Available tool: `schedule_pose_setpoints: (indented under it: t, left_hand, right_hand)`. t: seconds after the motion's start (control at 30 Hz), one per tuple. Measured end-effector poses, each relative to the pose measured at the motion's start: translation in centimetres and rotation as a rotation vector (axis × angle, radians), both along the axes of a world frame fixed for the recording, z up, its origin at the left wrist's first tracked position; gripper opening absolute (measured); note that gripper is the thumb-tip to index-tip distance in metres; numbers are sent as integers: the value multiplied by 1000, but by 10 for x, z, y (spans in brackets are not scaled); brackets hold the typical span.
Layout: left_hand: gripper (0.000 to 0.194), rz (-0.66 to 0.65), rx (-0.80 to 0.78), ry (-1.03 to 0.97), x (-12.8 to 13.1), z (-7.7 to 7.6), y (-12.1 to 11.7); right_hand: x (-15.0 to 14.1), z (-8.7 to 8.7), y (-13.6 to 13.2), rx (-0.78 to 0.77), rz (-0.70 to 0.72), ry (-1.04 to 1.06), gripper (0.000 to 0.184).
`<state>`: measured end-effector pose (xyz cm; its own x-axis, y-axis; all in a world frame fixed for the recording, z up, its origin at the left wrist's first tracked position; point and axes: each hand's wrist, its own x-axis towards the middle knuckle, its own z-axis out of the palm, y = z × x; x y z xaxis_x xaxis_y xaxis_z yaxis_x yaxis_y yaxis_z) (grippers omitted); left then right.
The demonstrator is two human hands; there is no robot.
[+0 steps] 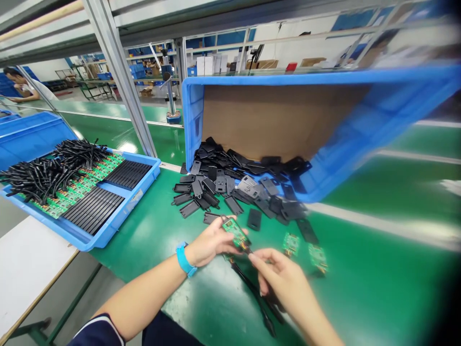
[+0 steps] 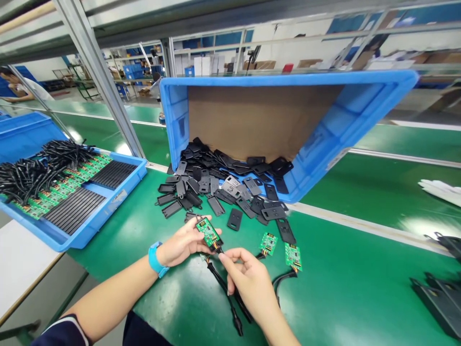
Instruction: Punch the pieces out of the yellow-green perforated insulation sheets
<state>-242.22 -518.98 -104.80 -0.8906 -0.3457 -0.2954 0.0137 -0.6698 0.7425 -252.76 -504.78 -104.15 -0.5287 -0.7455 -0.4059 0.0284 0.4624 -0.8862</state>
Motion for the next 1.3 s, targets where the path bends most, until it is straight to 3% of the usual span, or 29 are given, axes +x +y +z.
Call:
schedule_pose_setpoints:
  t: [0.27, 0.6, 0.73, 0.97, 1.13, 1.2, 1.3]
  left_hand:
    - [67, 103, -182, -122, -5, -7, 7]
    - [41, 244, -333, -154, -8, -15, 15]
    - [33, 282, -397, -147, -8, -12, 19]
    - [41, 254, -314, -168, -5, -7, 24]
    - [28, 316, -488, -170, 1, -8, 29]
    - [24, 325, -515, -186, 2, -6, 25]
    - [20, 397, -395, -189, 0, -1, 13]
  right_hand:
    - [12, 1, -4, -18, -82, -19, 34]
    - [10, -21, -8, -39, -41, -108, 44]
    - [9, -27, -7, -99, -120, -97, 43]
    - [9, -18, -11, -125, -108, -25, 33]
    - [18, -14, -17, -73, -150, 49, 31]
    - [16, -16, -19, -79, -74, 41, 32]
    - [-9, -18, -25, -146, 206, 139, 33]
